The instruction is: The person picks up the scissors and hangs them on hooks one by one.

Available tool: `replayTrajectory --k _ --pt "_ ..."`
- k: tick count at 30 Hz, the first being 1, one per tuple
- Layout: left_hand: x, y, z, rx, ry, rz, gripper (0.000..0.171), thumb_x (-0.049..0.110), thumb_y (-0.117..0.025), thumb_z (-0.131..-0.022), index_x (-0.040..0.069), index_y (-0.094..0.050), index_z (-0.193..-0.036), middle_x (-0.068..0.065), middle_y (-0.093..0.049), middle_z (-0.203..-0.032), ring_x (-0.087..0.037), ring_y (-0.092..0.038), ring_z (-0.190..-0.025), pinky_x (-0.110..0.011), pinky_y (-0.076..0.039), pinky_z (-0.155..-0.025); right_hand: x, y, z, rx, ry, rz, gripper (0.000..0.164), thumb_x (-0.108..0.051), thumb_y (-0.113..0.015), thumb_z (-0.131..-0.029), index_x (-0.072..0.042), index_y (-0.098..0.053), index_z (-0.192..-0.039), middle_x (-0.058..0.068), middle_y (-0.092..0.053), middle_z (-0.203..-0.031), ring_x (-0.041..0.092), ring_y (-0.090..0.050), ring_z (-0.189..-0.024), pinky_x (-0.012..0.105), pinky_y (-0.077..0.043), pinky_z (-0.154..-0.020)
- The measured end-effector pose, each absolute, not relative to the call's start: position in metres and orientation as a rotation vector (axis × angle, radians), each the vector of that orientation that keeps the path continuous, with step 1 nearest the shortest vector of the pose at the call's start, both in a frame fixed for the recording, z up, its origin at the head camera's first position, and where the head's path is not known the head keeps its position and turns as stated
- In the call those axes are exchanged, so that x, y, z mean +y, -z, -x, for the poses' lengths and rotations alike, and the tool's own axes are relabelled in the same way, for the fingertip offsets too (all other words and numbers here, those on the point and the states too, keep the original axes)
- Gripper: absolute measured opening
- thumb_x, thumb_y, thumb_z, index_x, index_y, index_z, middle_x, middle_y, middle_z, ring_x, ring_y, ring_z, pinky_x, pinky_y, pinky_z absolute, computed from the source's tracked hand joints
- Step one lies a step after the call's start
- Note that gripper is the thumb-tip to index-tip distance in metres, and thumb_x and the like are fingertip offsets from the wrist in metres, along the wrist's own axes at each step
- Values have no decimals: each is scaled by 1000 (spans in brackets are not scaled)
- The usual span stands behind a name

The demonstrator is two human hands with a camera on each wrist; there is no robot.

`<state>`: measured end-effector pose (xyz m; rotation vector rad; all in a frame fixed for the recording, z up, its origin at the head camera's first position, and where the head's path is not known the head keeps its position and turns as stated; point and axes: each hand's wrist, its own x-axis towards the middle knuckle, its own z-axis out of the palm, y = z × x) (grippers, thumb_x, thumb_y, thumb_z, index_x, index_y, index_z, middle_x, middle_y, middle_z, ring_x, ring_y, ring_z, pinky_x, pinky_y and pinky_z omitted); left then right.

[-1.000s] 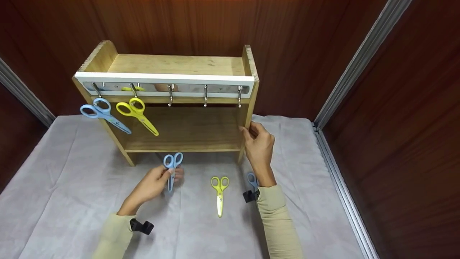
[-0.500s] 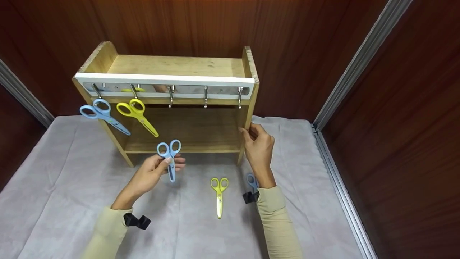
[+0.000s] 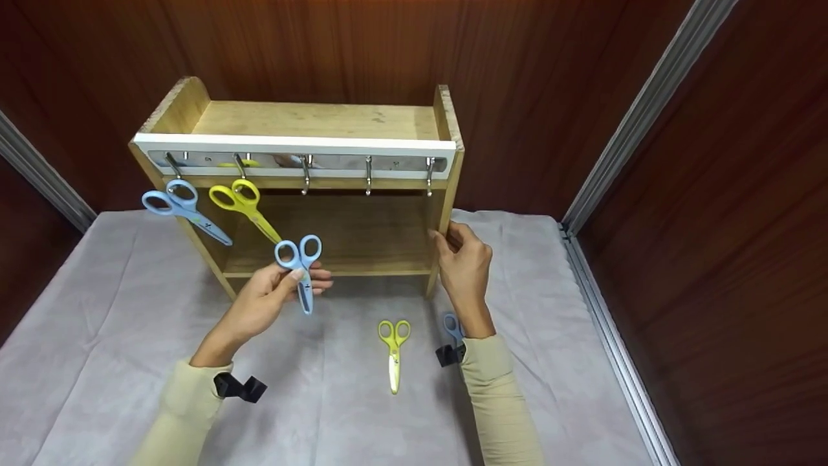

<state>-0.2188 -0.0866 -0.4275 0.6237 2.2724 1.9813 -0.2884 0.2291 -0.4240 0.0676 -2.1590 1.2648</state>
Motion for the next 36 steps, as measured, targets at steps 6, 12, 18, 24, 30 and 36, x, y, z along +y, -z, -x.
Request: replayTrajectory --k 6,12,18,24,30,36 --pt "-86 411 220 2265 -2005 -678 36 12 -43 -113 -8 -58 -139 -24 -72 -131 -34 -73 -121 -42 -59 -106 227 424 289 -2160 -1273 -93 20 -16 -84 -90 -1 -79 -103 16 -82 -100 27 -80 -89 5 -53 -73" --pt "-84 390 224 2261 -2036 -726 34 11 -43 -113 -7 -59 -137 -24 -72 -129 -34 -74 -119 -40 -60 -103 228 424 289 -2148 -1263 -88 19 -16 -84 -90 -1 -80 -102 15 -82 -98 24 -79 -87 5 -53 -72" --pt "-80 377 228 2281 -2038 -770 34 12 -42 -113 -6 -60 -136 -23 -73 -128 -32 -74 -118 -38 -61 -102 228 425 288 -2140 -1270 -74 18 -16 -85 -90 -2 -80 -101 14 -82 -97 -2 -72 -79 7 -54 -71" --pt "-77 372 232 2279 -2079 -788 33 11 -43 -113 -7 -60 -135 -24 -74 -125 -33 -76 -114 -38 -62 -100 228 425 288 -2137 -1275 -74 18 -15 -84 -90 -2 -80 -101 14 -82 -97 -9 -69 -78 7 -54 -72" --pt "-77 368 238 2245 -2156 -768 34 9 -41 -113 -10 -59 -134 -28 -73 -125 -35 -76 -112 -38 -62 -99 228 426 288 -2138 -1278 -78 19 -14 -83 -91 -1 -80 -103 15 -82 -99 11 -76 -85 6 -54 -73" --pt "-78 366 246 2243 -2195 -697 34 9 -41 -113 -10 -59 -135 -28 -73 -124 -35 -76 -112 -38 -62 -98 229 426 288 -2136 -1269 -97 21 -14 -83 -91 1 -79 -104 17 -82 -100 26 -79 -90 5 -53 -75"
